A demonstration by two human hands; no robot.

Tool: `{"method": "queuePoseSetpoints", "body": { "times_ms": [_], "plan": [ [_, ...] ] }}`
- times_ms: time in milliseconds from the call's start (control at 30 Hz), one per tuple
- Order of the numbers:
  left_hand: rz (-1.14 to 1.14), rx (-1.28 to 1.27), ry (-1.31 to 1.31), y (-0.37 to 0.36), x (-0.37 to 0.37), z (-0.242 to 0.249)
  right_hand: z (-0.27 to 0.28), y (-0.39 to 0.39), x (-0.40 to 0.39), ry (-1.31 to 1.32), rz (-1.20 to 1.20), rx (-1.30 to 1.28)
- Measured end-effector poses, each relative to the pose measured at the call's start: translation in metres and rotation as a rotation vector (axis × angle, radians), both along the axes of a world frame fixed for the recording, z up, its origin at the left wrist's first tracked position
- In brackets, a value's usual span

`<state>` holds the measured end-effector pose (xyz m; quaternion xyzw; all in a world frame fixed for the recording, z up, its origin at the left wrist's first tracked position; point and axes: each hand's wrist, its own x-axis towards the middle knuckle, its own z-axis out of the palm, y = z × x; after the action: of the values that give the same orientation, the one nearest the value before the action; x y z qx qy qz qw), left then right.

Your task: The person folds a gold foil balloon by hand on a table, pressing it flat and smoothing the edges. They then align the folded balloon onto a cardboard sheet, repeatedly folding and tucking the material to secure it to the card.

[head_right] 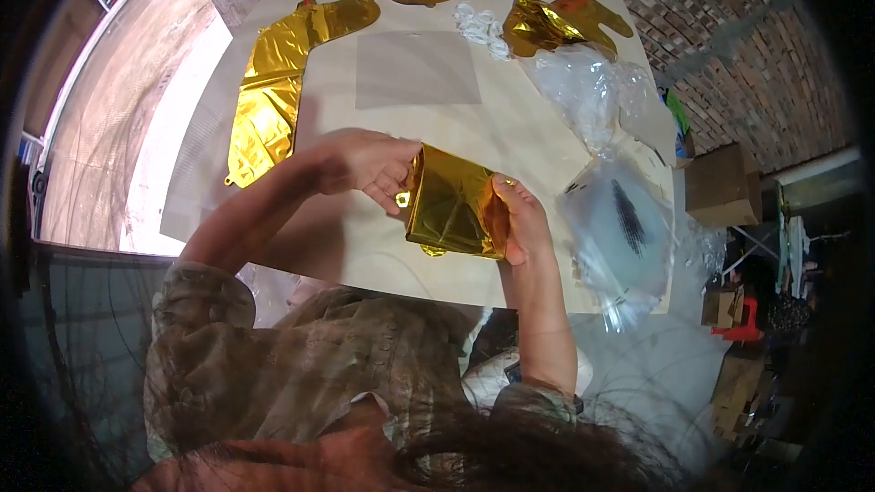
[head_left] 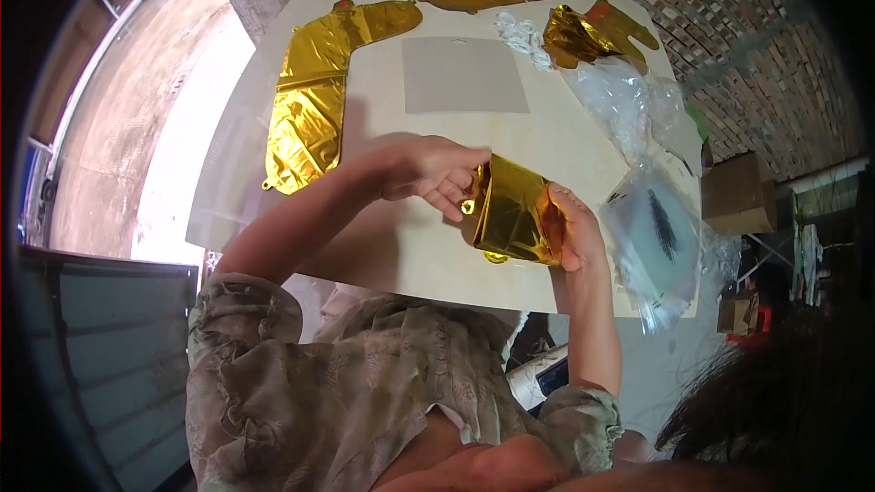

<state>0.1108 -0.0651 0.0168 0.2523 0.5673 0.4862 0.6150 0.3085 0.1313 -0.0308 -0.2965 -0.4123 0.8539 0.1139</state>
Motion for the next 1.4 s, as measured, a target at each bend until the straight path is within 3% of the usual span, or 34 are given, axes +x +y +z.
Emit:
{"method": "queuePoseSetpoints", "body": {
  "times_ms": [67, 133, 167, 233, 267, 300, 367, 433, 500, 533, 633, 767, 833, 900, 967, 1033, 1100, 1233, 1300, 1400],
  "plan": [
    [0.016, -0.074, -0.083, 0.004, -0.004, 0.012, -0.007, 0.006, 0.003, 0.011, 0.029, 0.045],
    [-0.229, -0.34, 0.587, 0.012, 0.0, 0.036, -0.003, 0.003, 0.002, 0.021, 0.055, 0.089],
    [-0.233, -0.34, 0.588, 0.014, 0.0, 0.034, 0.0, 0.0, 0.001, 0.001, 0.058, 0.109],
    [0.05, 0.049, 1.256, 0.019, -0.001, 0.018, 0.003, -0.003, -0.001, -0.017, 0.051, 0.129],
    [0.12, 0.224, 1.101, 0.03, -0.007, 0.004, 0.002, -0.002, -0.002, -0.011, 0.103, 0.172],
    [0.117, 0.229, 1.101, 0.035, -0.007, 0.009, 0.003, -0.002, -0.003, -0.005, 0.155, 0.218],
    [-0.382, 0.145, 0.68, 0.043, -0.005, 0.02, 0.009, -0.007, -0.007, -0.018, 0.154, 0.303],
    [-0.428, 0.077, 0.653, 0.047, -0.001, 0.015, 0.017, -0.005, -0.007, -0.032, 0.145, 0.385],
    [-0.322, -0.001, 0.39, 0.049, -0.004, -0.009, 0.027, 0.004, -0.003, -0.035, 0.248, 0.289],
    [-0.288, -0.026, 0.336, 0.041, 0.004, 0.013, 0.036, 0.008, 0.0, -0.083, 0.261, 0.267],
    [-0.227, -0.048, 0.476, 0.032, 0.014, 0.026, 0.045, 0.019, 0.007, -0.155, 0.219, 0.246],
    [-0.171, -0.059, 0.36, 0.029, 0.014, 0.0, 0.044, 0.018, 0.012, -0.145, 0.298, 0.392],
    [-0.175, -0.054, 0.423, 0.027, 0.019, 0.002, 0.053, 0.007, 0.018, -0.071, 0.317, 0.39],
    [-0.086, 0.088, 0.324, 0.023, 0.018, -0.006, 0.054, 0.001, 0.021, -0.041, 0.384, 0.534],
    [-0.081, 0.157, 0.356, 0.019, 0.017, -0.018, 0.059, -0.007, 0.023, -0.016, 0.35, 0.503],
    [-0.077, 0.226, 0.387, 0.017, 0.022, -0.017, 0.061, -0.013, 0.025, -0.095, 0.315, 0.753],
    [0.046, 0.418, 0.2, 0.016, 0.032, -0.011, 0.064, -0.023, 0.028, -0.075, 0.264, 0.843],
    [-0.005, 0.36, 0.262, 0.013, 0.041, 0.015, 0.071, -0.033, 0.031, -0.045, 0.231, 0.992],
    [-0.034, 0.184, 0.475, 0.013, 0.042, 0.021, 0.074, -0.034, 0.031, -0.046, 0.236, 1.029],
    [-0.045, 0.277, 0.259, 0.013, 0.037, 0.002, 0.074, -0.032, 0.031, -0.086, 0.262, 0.993]
  ]
}}
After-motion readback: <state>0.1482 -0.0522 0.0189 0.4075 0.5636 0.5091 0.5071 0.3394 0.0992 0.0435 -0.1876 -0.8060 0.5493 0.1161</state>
